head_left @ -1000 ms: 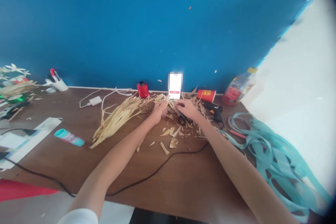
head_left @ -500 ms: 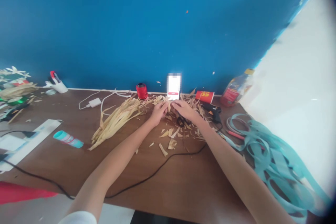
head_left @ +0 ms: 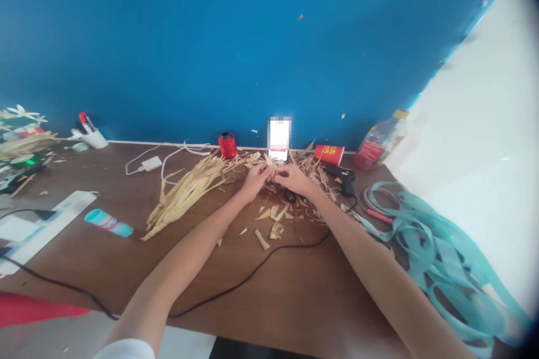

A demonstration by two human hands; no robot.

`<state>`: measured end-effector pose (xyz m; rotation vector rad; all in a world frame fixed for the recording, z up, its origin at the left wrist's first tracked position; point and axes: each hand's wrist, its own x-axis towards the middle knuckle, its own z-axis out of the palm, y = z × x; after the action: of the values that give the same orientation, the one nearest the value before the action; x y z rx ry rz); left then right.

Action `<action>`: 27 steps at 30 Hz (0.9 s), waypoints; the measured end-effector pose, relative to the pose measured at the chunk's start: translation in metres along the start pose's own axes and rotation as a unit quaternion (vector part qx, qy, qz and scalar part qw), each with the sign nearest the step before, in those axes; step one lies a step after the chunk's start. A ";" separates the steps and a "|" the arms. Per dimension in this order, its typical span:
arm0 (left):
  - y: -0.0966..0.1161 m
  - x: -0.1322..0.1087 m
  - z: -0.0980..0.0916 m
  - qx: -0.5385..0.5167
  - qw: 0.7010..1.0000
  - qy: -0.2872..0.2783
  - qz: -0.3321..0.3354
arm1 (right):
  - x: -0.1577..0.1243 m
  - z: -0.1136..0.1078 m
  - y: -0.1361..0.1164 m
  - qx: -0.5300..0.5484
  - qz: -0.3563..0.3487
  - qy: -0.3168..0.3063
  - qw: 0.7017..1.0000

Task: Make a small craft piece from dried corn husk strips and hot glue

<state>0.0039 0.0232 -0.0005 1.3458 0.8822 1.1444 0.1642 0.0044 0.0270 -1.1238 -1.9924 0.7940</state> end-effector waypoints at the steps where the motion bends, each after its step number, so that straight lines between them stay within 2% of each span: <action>1: 0.000 0.000 0.000 -0.005 1.000 0.007 0.000 | 0.000 0.002 -0.002 -0.003 -0.008 0.009 1.000; 5: -0.002 -0.002 -0.002 -0.049 0.998 0.024 -0.009 | 0.001 0.007 -0.011 -0.024 -0.024 0.044 0.998; 9: -0.001 0.000 -0.004 -0.092 0.995 0.028 -0.018 | 0.003 0.009 -0.013 -0.043 -0.032 0.046 0.998; 13: 0.001 0.007 -0.010 -0.172 0.975 0.137 0.007 | 0.001 0.008 -0.009 -0.058 -0.027 0.015 0.998; 14: 0.002 0.009 -0.011 -0.174 0.974 0.142 0.008 | 0.001 0.008 -0.008 -0.052 -0.025 0.020 0.998; 18: 0.000 0.011 -0.012 -0.112 0.990 0.084 0.000 | 0.002 0.008 -0.005 -0.021 -0.004 0.060 0.998; 23: -0.001 0.007 -0.009 -0.060 0.997 0.056 -0.001 | 0.004 0.011 -0.004 -0.065 0.015 0.091 0.994; 25: 0.000 0.006 -0.009 -0.053 0.997 0.049 -0.001 | 0.003 0.012 -0.004 -0.068 0.012 0.081 0.994; 27: 0.001 0.006 -0.009 -0.065 0.996 0.058 0.004 | 0.003 0.012 -0.004 -0.041 0.013 0.035 0.998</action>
<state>-0.0032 0.0315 0.0008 1.1865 0.8704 1.2753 0.1519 0.0032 0.0246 -1.2107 -1.9712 0.6805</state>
